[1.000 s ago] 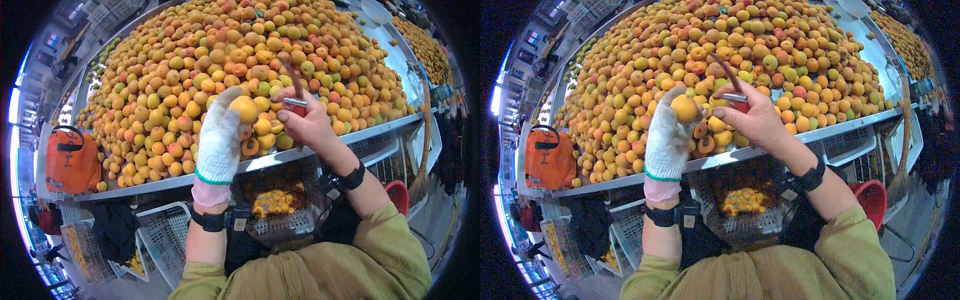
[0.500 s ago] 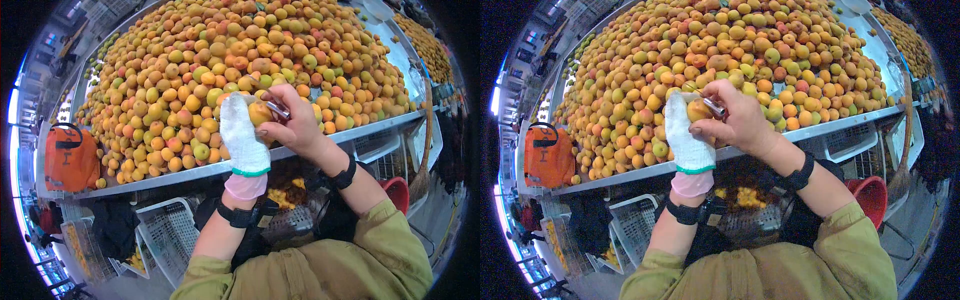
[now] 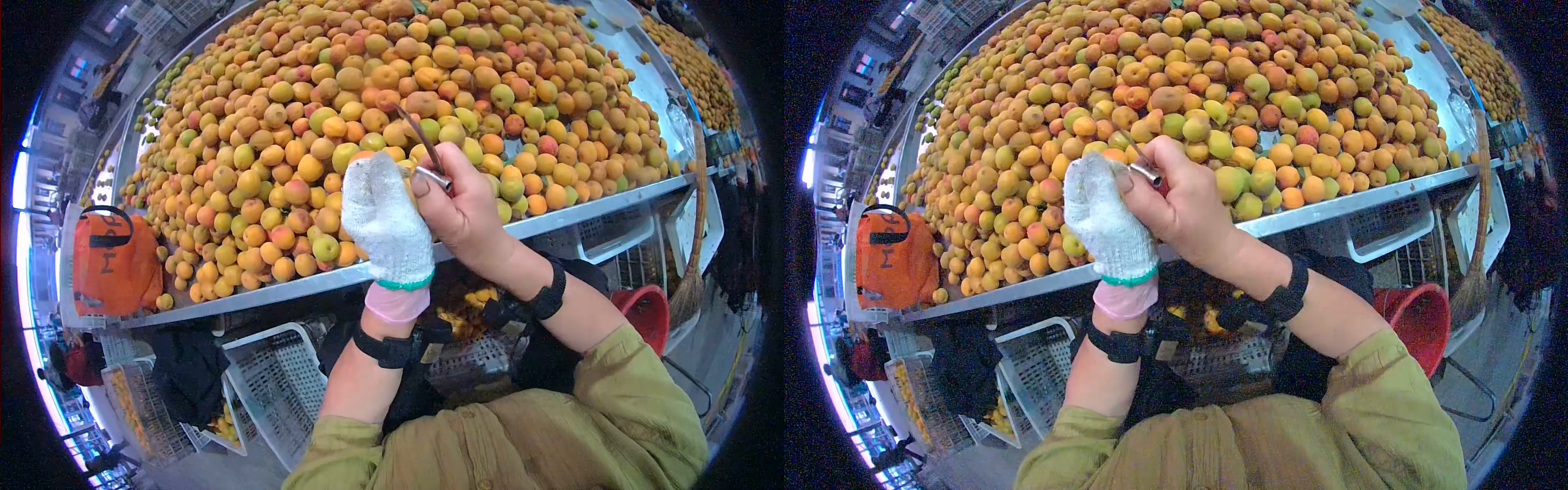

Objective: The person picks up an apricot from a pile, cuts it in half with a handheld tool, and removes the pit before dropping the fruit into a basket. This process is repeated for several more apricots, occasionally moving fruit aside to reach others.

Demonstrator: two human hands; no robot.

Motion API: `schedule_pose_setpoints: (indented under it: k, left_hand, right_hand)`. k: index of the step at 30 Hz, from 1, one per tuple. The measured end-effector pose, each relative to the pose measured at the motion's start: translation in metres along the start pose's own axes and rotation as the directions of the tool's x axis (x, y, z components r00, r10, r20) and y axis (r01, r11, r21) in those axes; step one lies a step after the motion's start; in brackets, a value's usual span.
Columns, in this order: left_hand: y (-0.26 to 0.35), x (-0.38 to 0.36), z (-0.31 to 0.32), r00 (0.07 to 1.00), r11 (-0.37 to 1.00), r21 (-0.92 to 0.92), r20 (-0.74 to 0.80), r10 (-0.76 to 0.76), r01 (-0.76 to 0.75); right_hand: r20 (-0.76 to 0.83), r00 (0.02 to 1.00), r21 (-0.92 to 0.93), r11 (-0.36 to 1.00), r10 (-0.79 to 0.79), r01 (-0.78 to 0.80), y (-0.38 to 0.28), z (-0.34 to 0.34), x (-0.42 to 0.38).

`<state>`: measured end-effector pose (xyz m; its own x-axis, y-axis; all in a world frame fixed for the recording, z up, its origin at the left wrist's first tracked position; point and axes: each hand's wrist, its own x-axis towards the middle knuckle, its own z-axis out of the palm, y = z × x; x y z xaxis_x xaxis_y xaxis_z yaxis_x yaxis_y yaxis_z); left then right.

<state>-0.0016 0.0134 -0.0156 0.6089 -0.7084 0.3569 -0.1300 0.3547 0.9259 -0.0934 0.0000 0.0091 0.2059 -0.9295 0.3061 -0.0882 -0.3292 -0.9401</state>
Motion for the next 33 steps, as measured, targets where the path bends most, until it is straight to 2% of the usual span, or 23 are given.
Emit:
schedule_pose_setpoints:
  k: [2, 4, 7, 9, 13, 14, 15, 16, 17, 19, 21, 22, 23, 24, 25, 26, 27, 28, 29, 30, 31, 32, 33]
  left_hand:
    - [0.007, 0.006, 0.000, 0.995, 0.995, -0.044, 0.048, -0.088, 0.090]
    - [0.010, 0.011, 0.003, 0.994, 0.996, 0.046, 0.079, 0.070, -0.074]
    - [0.005, 0.016, 0.004, 0.980, 0.974, 0.135, 0.095, 0.172, -0.184]
    - [0.008, 0.019, 0.005, 0.954, 0.939, 0.189, 0.149, 0.261, -0.286]
    - [0.016, 0.020, 0.000, 0.857, 0.806, 0.334, 0.359, 0.370, -0.488]
    - [0.018, 0.019, 0.001, 0.857, 0.808, 0.333, 0.360, 0.369, -0.487]
    - [0.019, 0.019, 0.002, 0.776, 0.759, 0.271, 0.444, 0.448, -0.592]
    - [0.021, 0.019, 0.003, 0.681, 0.700, 0.200, 0.517, 0.519, -0.686]
    - [0.022, 0.020, -0.001, 0.704, 0.755, 0.144, 0.506, 0.499, -0.639]
    - [0.021, 0.011, -0.008, 0.911, 0.918, 0.166, 0.274, 0.308, -0.360]
    - [0.022, 0.026, -0.019, 0.812, 0.616, 0.539, 0.279, 0.512, -0.574]
    - [0.019, 0.031, -0.021, 0.812, 0.615, 0.540, 0.279, 0.513, -0.574]
    - [0.015, 0.036, -0.021, 0.986, 0.967, 0.194, 0.008, 0.168, -0.166]
    - [0.010, 0.039, -0.022, 0.953, 0.923, -0.279, -0.068, -0.295, 0.266]
    - [0.009, 0.042, -0.021, 0.727, 0.497, -0.675, 0.085, -0.682, 0.545]
    - [0.010, 0.041, -0.022, 0.725, 0.491, -0.676, 0.093, -0.682, 0.549]
    - [0.012, 0.037, -0.022, 0.698, 0.434, -0.685, 0.153, -0.700, 0.585]
    - [0.014, 0.035, -0.022, 0.666, 0.373, -0.689, 0.214, -0.714, 0.621]
    - [0.013, 0.037, -0.021, 0.621, 0.329, -0.716, 0.184, -0.762, 0.616]
    - [0.015, 0.037, -0.021, 0.638, 0.395, -0.677, 0.144, -0.757, 0.621]
    - [0.016, 0.037, -0.020, 0.653, 0.458, -0.632, 0.103, -0.750, 0.625]
    - [0.030, 0.038, -0.017, 0.584, 0.400, -0.677, 0.055, -0.810, 0.618]
    - [0.029, 0.036, -0.019, 0.638, 0.433, -0.645, 0.111, -0.762, 0.629]
  right_hand:
    - [-0.008, 0.998, 0.107, 0.992, 0.069, -0.068, 0.006, 0.004, 0.001]
    - [-0.007, 0.991, 0.215, 0.968, 0.135, -0.130, 0.012, 0.009, 0.005]
    - [0.091, 0.962, 0.433, 0.860, 0.256, -0.270, 0.013, 0.008, 0.007]
    - [0.297, 0.807, 0.402, 0.700, 0.511, -0.591, 0.003, -0.001, 0.006]
    - [0.318, 0.792, 0.558, 0.573, 0.521, -0.601, -0.010, 0.005, 0.007]
    - [0.367, 0.682, 0.635, 0.366, 0.632, -0.681, -0.009, 0.009, 0.010]
    - [0.430, 0.556, 0.689, 0.140, 0.711, -0.711, -0.007, 0.011, 0.012]
    - [0.428, 0.557, 0.690, 0.140, 0.712, -0.710, 0.008, 0.011, 0.013]
    - [0.536, 0.573, 0.631, 0.156, 0.620, -0.760, 0.020, 0.011, 0.015]
    - [0.755, 0.482, 0.519, 0.044, 0.444, -0.854, 0.021, -0.009, 0.014]
    - [0.743, 0.509, 0.545, 0.048, 0.434, -0.837, 0.025, -0.014, 0.021]
    - [0.730, 0.533, 0.568, 0.054, 0.428, -0.821, 0.026, -0.015, 0.024]
    - [0.686, 0.545, 0.567, 0.115, 0.483, -0.816, 0.030, -0.013, 0.024]
    - [0.685, 0.547, 0.567, 0.119, 0.481, -0.815, 0.030, -0.011, 0.025]
    - [0.561, 0.616, 0.574, 0.277, 0.553, -0.771, 0.027, -0.006, 0.026]
    - [0.419, 0.682, 0.551, 0.430, 0.600, -0.716, 0.026, -0.005, 0.025]
    - [0.405, 0.748, 0.472, 0.580, 0.526, -0.664, 0.035, -0.006, 0.028]
    - [0.391, 0.749, 0.472, 0.582, 0.535, -0.662, 0.040, -0.004, 0.031]
    - [0.284, 0.834, 0.298, 0.783, 0.473, -0.545, 0.043, 0.004, 0.037]
    - [0.193, 0.907, 0.079, 0.916, 0.374, -0.394, 0.043, 0.007, 0.041]
    - [0.128, 0.948, 0.018, 0.955, 0.291, -0.296, 0.038, 0.003, 0.040]
    - [0.069, 0.977, -0.051, 0.979, 0.203, -0.200, 0.032, -0.002, 0.039]
    - [-0.041, 0.992, -0.041, 0.992, 0.120, -0.122, 0.045, -0.013, 0.045]
